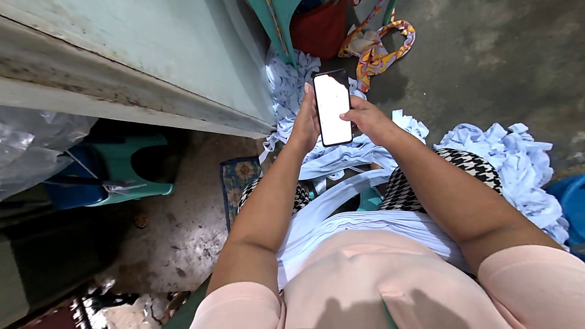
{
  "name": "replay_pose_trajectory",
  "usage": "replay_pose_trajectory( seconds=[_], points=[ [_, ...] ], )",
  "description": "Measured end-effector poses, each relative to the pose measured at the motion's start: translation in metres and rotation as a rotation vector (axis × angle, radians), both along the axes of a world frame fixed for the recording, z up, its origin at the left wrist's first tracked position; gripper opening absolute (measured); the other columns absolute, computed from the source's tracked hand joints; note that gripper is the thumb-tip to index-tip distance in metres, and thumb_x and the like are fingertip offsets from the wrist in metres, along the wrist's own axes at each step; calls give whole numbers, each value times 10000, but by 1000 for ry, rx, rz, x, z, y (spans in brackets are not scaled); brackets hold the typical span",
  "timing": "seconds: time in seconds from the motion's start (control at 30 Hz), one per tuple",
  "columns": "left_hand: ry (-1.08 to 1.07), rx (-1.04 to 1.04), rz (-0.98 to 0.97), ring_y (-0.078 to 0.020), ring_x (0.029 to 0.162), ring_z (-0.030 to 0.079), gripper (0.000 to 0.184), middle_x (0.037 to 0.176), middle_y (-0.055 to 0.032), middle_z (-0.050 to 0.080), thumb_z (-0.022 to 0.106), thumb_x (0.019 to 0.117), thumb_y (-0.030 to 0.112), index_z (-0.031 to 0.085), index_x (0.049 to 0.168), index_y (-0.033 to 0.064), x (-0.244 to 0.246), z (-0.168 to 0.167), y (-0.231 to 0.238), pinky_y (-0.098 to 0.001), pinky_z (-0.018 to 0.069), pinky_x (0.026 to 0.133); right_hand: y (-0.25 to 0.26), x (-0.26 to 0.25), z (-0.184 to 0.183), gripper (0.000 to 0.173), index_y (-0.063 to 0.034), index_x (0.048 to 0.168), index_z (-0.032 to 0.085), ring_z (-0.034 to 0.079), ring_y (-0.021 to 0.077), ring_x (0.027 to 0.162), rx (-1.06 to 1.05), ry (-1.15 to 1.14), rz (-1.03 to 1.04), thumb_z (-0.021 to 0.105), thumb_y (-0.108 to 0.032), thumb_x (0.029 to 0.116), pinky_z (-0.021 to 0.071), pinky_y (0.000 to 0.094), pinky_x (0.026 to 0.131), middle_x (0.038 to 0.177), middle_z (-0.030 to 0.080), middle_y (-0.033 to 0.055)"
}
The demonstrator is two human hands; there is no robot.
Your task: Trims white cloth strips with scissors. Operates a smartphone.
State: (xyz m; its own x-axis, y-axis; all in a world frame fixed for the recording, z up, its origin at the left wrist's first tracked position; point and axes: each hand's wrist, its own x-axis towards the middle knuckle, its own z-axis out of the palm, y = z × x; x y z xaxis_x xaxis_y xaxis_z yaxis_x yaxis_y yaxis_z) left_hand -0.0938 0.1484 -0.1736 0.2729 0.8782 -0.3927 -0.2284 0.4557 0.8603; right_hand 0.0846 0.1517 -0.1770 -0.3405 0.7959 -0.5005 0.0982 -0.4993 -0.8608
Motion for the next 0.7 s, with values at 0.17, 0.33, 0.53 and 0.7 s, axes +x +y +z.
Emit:
replay_pose_trajectory(
  seconds=[0.17, 0.33, 0.53, 0.7],
  points=[
    [1, -16, 5, -220, 1149, 657, 846, 1291, -132, 652, 1, 1033, 634, 447, 1461, 57, 0, 0, 1, -435, 546, 983, 0, 0, 0, 354, -60, 1378, 509, 688, 199, 966, 1, -1, 5, 505, -103, 1027, 588, 393, 807, 1175, 666, 135],
    [-10, -23, 5, -225, 1163, 650, 850, 1308, -136, 642, 0, 1030, 637, 440, 1467, 54, 0, -1, 1, -440, 540, 992, 0, 0, -1, 349, -58, 1376, 511, 689, 206, 976, 2, -5, 3, 502, -99, 1030, 589, 397, 813, 1182, 663, 136],
    [-10, -30, 8, -223, 1161, 650, 849, 1308, -133, 642, 4, 1030, 641, 441, 1467, 59, 1, 0, 1, -439, 540, 991, 0, 0, -1, 352, -60, 1377, 511, 693, 208, 975, 4, -14, 9, 506, -95, 1026, 592, 399, 815, 1179, 665, 141],
    [-21, -25, -2, -223, 1164, 650, 848, 1312, -131, 641, -1, 1030, 636, 438, 1472, 61, 0, 0, 1, -439, 540, 994, 0, 0, -1, 351, -58, 1374, 510, 691, 206, 976, -6, -25, 11, 506, -88, 1024, 589, 402, 819, 1177, 664, 141]
  ],
)
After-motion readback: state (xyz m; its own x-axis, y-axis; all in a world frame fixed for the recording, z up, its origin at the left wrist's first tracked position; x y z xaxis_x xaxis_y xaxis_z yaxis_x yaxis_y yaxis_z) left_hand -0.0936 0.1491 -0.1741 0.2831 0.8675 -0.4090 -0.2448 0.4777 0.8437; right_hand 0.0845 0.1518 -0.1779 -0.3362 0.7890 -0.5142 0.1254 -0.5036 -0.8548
